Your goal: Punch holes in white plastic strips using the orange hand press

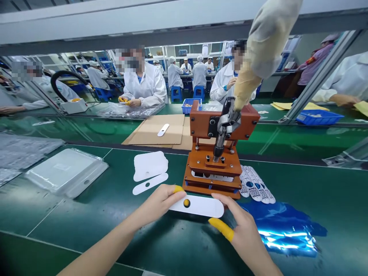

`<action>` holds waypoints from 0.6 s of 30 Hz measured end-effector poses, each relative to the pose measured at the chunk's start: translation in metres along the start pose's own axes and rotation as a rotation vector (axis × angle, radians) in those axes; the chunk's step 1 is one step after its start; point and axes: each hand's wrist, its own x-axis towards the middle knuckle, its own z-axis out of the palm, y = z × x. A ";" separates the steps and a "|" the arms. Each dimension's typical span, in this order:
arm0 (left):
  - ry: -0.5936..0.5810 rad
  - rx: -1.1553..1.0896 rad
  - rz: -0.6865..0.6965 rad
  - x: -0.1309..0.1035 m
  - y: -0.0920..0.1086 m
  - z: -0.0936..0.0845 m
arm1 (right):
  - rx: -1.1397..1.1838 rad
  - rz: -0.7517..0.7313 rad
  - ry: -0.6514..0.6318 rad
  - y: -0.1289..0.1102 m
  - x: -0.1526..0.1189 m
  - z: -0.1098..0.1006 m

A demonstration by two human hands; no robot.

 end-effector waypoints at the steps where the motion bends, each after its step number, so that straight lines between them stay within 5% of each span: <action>1: -0.025 -0.015 0.005 0.006 0.002 0.003 | 0.008 0.013 0.017 -0.001 0.002 -0.002; 8: -0.053 -0.115 0.027 0.023 -0.005 0.012 | -0.131 -0.156 0.112 0.014 0.015 -0.023; 14: 0.481 -0.026 0.069 0.033 -0.027 0.009 | -0.354 -0.219 0.205 0.055 0.047 -0.049; 18: 0.501 0.043 0.162 0.046 -0.038 0.015 | -0.347 -0.264 0.236 0.060 0.074 -0.047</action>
